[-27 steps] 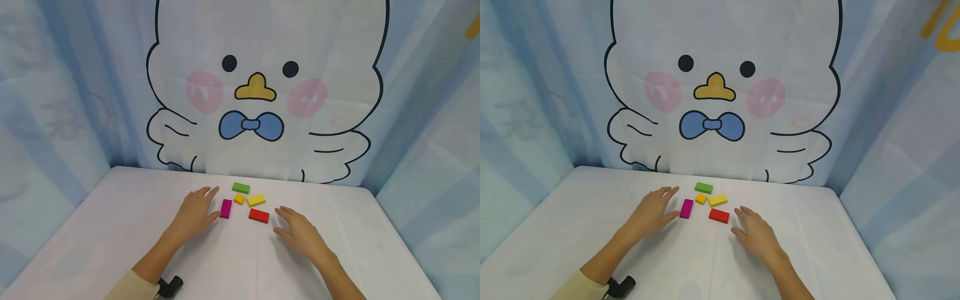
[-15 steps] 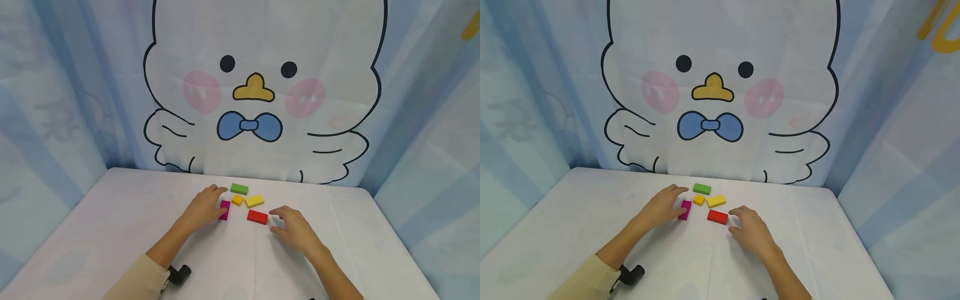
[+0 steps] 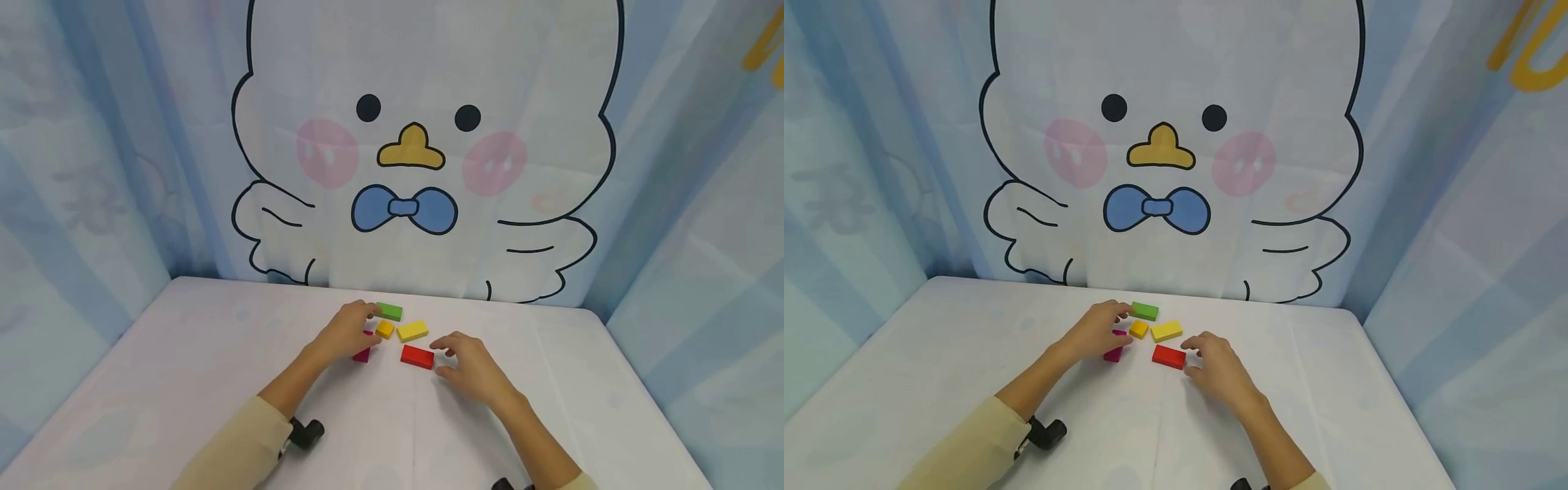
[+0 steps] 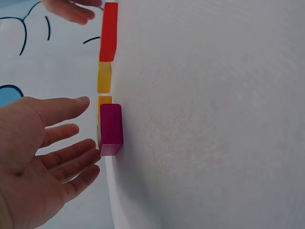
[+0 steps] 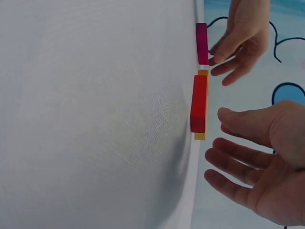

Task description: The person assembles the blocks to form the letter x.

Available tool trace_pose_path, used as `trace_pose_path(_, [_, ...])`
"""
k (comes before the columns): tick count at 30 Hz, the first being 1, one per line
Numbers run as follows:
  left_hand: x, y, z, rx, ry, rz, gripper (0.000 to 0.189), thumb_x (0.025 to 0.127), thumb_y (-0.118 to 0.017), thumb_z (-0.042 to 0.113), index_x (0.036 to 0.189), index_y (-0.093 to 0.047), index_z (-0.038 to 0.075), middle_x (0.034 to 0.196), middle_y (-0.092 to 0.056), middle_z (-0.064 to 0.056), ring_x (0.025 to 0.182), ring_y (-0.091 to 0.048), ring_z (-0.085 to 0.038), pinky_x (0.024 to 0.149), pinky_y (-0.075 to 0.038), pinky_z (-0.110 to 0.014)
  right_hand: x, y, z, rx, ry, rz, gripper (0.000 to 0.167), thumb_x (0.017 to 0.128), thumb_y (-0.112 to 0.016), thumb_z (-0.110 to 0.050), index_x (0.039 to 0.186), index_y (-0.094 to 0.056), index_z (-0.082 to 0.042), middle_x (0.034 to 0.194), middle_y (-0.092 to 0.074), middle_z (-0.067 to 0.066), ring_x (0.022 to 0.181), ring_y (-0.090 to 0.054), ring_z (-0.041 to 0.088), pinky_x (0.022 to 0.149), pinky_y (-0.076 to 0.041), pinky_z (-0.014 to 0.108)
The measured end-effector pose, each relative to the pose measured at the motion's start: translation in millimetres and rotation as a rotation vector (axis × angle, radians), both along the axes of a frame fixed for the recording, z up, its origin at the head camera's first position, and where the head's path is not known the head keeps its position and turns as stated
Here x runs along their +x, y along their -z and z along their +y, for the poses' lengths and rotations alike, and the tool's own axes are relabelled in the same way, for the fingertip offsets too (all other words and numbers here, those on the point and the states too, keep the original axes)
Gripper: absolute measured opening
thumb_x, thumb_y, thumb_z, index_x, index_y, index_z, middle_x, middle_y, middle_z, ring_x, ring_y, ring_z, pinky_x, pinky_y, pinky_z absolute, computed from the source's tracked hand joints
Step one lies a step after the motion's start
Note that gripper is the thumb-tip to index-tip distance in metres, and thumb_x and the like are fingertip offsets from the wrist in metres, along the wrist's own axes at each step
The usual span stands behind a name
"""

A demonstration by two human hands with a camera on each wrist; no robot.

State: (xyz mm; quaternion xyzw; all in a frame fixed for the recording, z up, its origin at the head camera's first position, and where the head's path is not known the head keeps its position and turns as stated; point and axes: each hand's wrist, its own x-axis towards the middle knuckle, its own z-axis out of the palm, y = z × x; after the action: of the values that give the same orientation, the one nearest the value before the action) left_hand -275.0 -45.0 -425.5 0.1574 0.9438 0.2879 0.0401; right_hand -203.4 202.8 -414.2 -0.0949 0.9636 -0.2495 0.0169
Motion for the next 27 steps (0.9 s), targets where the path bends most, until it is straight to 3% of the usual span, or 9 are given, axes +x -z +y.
trace_pose_path(15, [-17.2,10.4,14.8,0.028,0.053,-0.010,0.048,0.089,-0.082,0.018,0.134,-0.068,0.009,0.113,-0.066,-0.008,0.097,-0.057,-0.020,0.093,-0.058,-0.036,-17.9,1.6,-4.9,-0.017,-0.057,-0.041,0.035,0.087,-0.082,-0.006,0.120,-0.076,-0.015,0.115,-0.071,-0.001,0.105,-0.065,0.020,0.091,-0.060,0.038])
trace_pose_path(27, [-20.4,12.4,22.1,0.025,0.046,-0.019,0.042,0.087,-0.085,0.019,0.125,-0.071,0.008,0.116,-0.066,-0.009,0.102,-0.061,-0.022,0.097,-0.058,-0.039,-24.8,7.1,-6.5,-0.032,-0.093,-0.064,0.035,0.086,-0.082,-0.004,0.119,-0.077,-0.014,0.110,-0.071,-0.002,0.101,-0.063,0.018,0.092,-0.059,0.038])
